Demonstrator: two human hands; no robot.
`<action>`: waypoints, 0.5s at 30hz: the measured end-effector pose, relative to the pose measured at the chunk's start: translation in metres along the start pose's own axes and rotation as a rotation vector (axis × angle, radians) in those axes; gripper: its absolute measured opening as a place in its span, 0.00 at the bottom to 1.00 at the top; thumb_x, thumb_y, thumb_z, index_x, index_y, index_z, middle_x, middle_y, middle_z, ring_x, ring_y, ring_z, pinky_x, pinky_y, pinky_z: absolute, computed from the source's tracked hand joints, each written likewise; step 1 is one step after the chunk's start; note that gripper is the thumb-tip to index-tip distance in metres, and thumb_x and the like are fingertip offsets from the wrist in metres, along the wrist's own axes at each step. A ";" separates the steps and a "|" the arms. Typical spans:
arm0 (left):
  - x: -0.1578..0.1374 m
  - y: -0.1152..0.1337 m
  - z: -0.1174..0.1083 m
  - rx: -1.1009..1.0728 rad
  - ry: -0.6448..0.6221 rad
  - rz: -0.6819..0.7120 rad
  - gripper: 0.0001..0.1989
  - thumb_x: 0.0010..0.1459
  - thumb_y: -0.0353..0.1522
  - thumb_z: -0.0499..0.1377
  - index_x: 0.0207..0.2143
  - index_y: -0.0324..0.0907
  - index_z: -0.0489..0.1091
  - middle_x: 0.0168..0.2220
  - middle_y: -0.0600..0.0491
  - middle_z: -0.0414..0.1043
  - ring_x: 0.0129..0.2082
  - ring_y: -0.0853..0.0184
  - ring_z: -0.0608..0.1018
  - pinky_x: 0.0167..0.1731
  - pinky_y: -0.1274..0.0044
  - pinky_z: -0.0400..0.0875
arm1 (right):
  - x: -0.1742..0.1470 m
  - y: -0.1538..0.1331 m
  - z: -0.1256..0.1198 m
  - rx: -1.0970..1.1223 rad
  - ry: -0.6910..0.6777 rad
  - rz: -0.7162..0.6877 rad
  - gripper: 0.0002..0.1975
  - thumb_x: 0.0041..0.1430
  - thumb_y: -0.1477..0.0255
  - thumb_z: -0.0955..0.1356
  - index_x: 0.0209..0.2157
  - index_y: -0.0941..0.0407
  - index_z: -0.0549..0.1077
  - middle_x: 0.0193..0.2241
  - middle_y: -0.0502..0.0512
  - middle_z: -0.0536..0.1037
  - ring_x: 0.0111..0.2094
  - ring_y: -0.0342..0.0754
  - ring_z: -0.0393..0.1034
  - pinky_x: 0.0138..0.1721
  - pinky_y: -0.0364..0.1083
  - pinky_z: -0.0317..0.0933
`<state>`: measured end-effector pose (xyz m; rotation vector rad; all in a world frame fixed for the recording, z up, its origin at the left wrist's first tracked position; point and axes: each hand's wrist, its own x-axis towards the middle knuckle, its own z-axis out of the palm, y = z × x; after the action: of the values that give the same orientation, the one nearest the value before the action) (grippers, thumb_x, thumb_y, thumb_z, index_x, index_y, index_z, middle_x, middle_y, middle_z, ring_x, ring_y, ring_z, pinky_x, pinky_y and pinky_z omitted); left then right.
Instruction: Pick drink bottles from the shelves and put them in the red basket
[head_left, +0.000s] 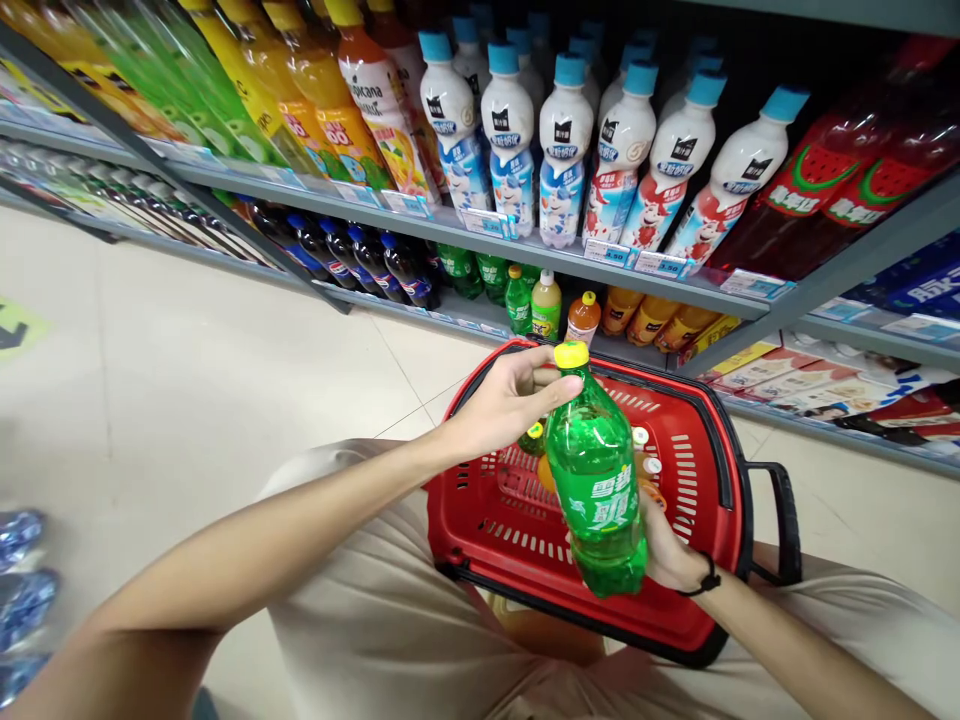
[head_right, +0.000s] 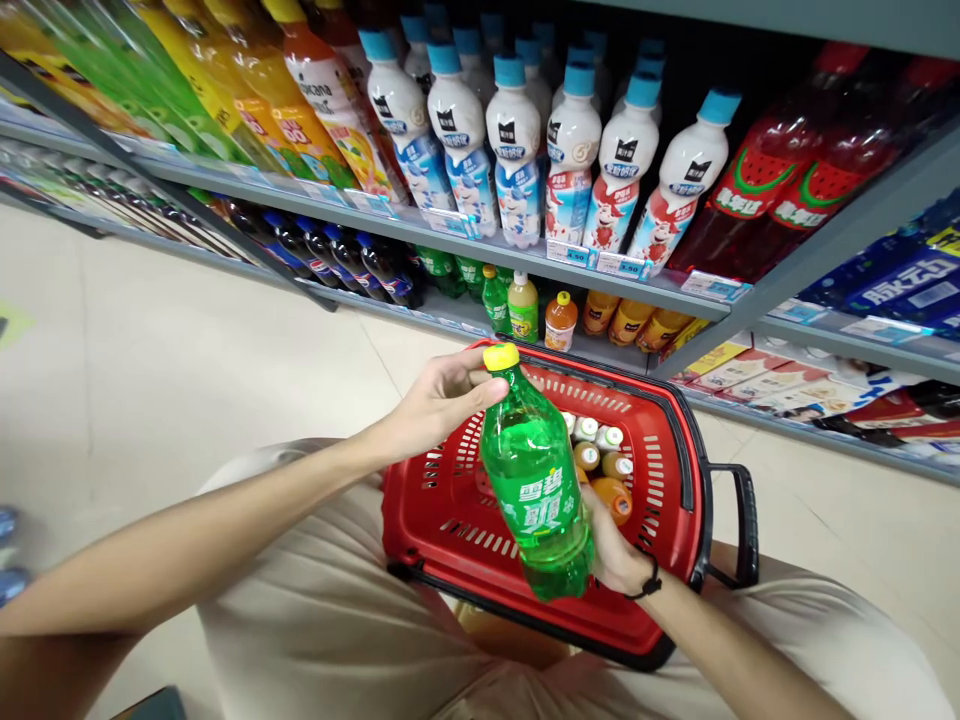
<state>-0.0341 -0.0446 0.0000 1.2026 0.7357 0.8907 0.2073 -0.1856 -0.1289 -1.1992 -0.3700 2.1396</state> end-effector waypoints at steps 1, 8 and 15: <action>0.000 0.000 0.001 -0.004 0.012 -0.027 0.25 0.61 0.46 0.71 0.50 0.36 0.75 0.39 0.47 0.83 0.36 0.64 0.85 0.36 0.76 0.79 | 0.002 0.000 -0.002 -0.021 0.019 -0.006 0.34 0.55 0.40 0.73 0.51 0.52 0.80 0.50 0.58 0.86 0.59 0.62 0.76 0.67 0.65 0.59; -0.003 0.001 0.009 -0.058 0.003 -0.155 0.19 0.53 0.38 0.77 0.39 0.37 0.76 0.37 0.48 0.85 0.36 0.64 0.86 0.39 0.76 0.82 | 0.001 0.009 -0.012 -0.106 0.176 -0.072 0.35 0.56 0.39 0.73 0.58 0.46 0.77 0.61 0.51 0.80 0.66 0.58 0.69 0.72 0.61 0.53; -0.005 0.004 0.010 0.086 0.025 -0.139 0.15 0.55 0.38 0.74 0.34 0.36 0.76 0.34 0.48 0.84 0.32 0.68 0.85 0.32 0.81 0.78 | -0.005 0.015 -0.010 -0.064 0.120 0.120 0.39 0.39 0.35 0.77 0.44 0.50 0.85 0.48 0.58 0.87 0.57 0.64 0.77 0.68 0.63 0.60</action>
<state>-0.0287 -0.0529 0.0057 1.2019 0.8742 0.7666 0.2111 -0.2013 -0.1388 -1.4115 -0.3236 2.1575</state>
